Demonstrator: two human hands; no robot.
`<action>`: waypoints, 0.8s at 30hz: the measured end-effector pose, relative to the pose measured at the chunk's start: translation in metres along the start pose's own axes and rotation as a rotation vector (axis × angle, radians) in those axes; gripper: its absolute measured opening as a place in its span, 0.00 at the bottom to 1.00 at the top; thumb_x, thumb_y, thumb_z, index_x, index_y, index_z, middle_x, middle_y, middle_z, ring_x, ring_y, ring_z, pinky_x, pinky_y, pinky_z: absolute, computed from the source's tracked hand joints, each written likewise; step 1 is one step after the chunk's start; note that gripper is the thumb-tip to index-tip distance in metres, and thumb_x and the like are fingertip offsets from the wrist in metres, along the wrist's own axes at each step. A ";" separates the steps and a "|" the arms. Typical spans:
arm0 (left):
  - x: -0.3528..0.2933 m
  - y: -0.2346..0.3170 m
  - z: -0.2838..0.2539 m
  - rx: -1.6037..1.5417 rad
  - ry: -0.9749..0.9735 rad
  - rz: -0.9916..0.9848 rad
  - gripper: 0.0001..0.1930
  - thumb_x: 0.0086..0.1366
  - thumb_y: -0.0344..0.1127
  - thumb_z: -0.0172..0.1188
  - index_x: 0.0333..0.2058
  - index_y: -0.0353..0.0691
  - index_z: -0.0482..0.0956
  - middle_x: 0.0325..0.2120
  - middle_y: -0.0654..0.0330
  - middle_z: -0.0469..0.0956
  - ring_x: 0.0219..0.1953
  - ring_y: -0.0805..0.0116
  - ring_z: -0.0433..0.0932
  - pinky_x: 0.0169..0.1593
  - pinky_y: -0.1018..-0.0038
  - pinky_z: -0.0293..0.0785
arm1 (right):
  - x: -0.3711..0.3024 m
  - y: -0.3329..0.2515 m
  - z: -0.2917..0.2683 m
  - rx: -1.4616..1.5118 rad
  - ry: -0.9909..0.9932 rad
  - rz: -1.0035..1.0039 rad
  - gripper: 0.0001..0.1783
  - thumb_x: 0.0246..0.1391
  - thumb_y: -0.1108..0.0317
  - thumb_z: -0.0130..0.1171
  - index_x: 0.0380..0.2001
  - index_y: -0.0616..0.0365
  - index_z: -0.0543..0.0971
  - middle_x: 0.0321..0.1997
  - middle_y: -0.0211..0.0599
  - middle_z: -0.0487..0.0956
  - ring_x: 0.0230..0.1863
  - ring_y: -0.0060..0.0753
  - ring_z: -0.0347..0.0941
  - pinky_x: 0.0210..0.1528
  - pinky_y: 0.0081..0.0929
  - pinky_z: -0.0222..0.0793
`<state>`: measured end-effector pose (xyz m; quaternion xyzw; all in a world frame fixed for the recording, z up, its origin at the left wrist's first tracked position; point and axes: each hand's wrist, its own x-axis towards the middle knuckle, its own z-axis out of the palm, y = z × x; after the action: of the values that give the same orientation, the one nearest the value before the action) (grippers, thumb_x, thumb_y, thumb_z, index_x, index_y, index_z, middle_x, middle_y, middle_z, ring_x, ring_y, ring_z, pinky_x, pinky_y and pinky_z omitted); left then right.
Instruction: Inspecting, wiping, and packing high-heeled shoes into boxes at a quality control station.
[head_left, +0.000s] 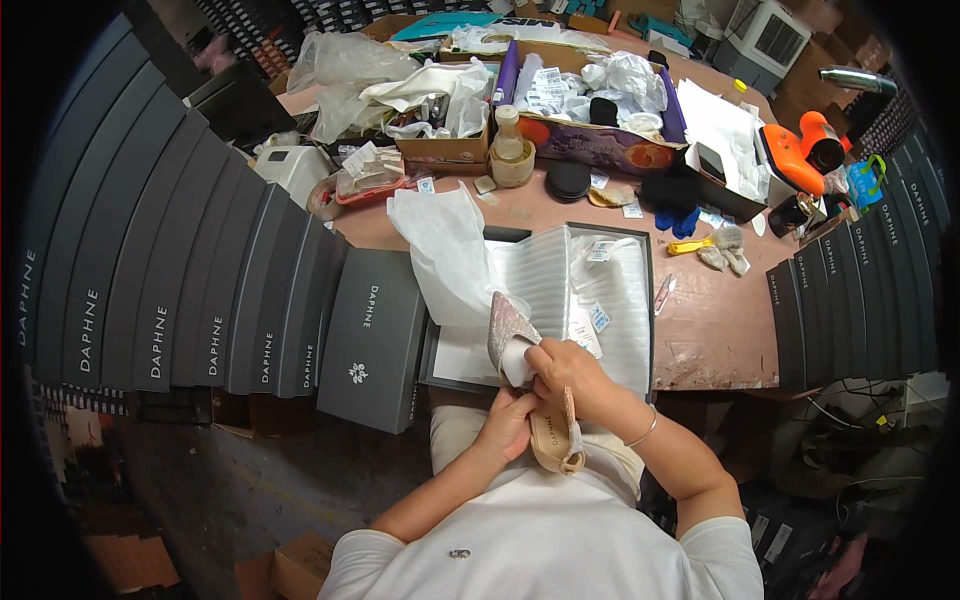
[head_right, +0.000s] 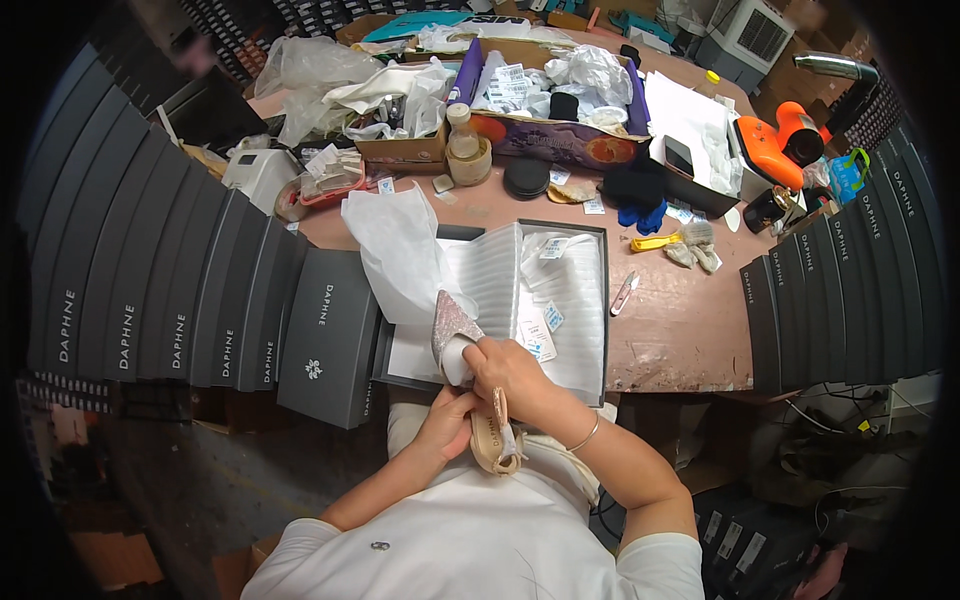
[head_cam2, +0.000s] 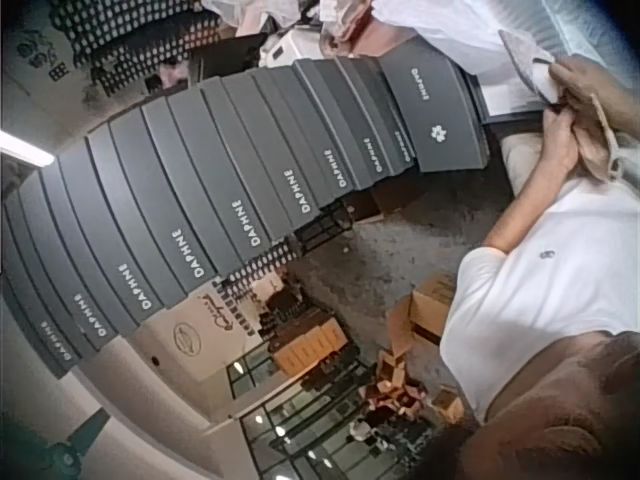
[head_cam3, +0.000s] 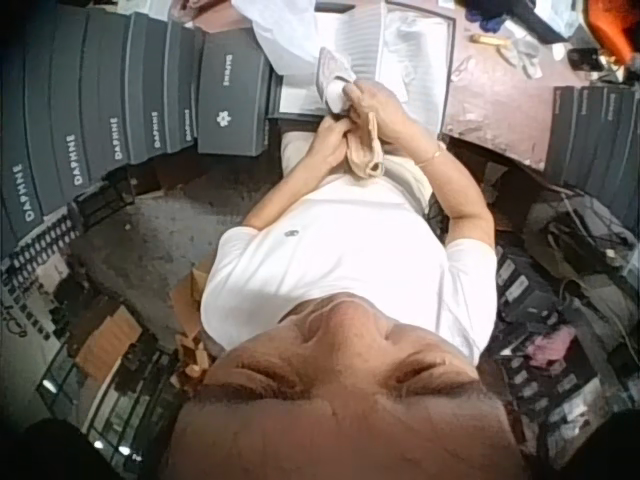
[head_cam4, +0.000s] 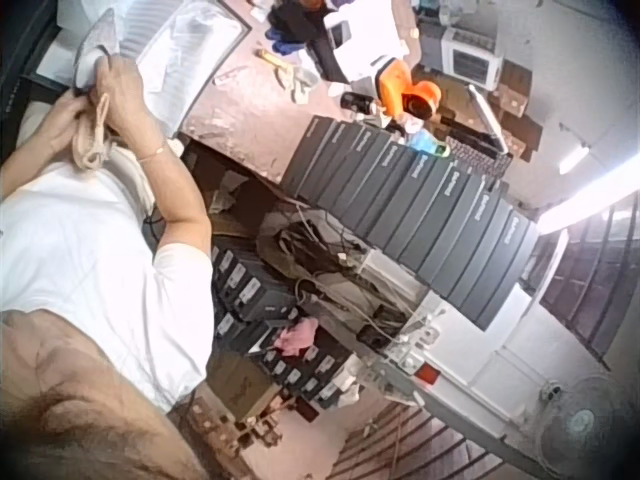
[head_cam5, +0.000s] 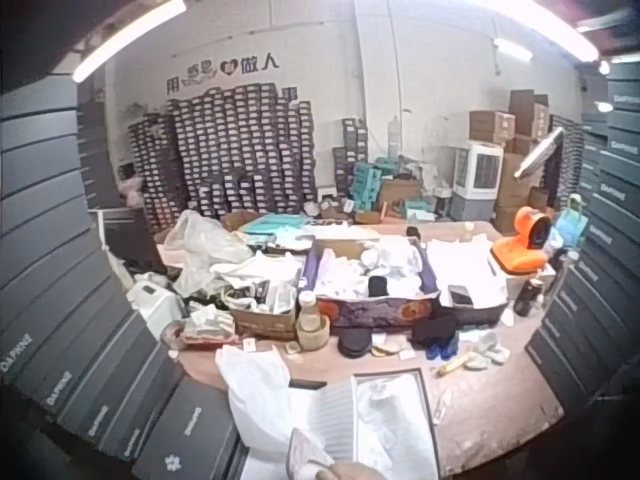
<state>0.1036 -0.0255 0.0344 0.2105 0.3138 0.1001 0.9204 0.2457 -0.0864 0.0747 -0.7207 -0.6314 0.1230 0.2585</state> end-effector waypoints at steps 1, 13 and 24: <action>-0.001 0.001 0.003 -0.003 0.019 0.010 0.25 0.59 0.18 0.51 0.56 0.38 0.60 0.52 0.55 0.68 0.54 0.63 0.71 0.59 0.65 0.71 | -0.001 -0.002 0.004 -0.063 0.034 -0.036 0.19 0.37 0.72 0.63 0.36 0.59 0.71 0.30 0.41 0.71 0.30 0.47 0.72 0.31 0.40 0.69; -0.011 0.002 0.005 0.214 -0.118 -0.072 0.20 0.65 0.26 0.45 0.56 0.32 0.60 0.47 0.48 0.73 0.47 0.59 0.78 0.51 0.64 0.77 | 0.010 0.016 0.009 0.418 0.402 0.101 0.28 0.42 0.70 0.68 0.50 0.58 0.75 0.48 0.45 0.75 0.48 0.48 0.73 0.51 0.36 0.69; 0.041 0.096 -0.001 0.704 0.255 0.881 0.33 0.65 0.25 0.53 0.65 0.36 0.51 0.59 0.49 0.63 0.61 0.60 0.63 0.63 0.63 0.60 | -0.033 0.075 -0.029 -0.395 0.307 0.524 0.37 0.43 0.58 0.69 0.56 0.54 0.68 0.60 0.50 0.67 0.67 0.54 0.54 0.65 0.56 0.46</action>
<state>0.1300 0.0733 0.0546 0.6012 0.3194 0.3881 0.6213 0.3185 -0.1304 0.0546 -0.9041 -0.3908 -0.0490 0.1657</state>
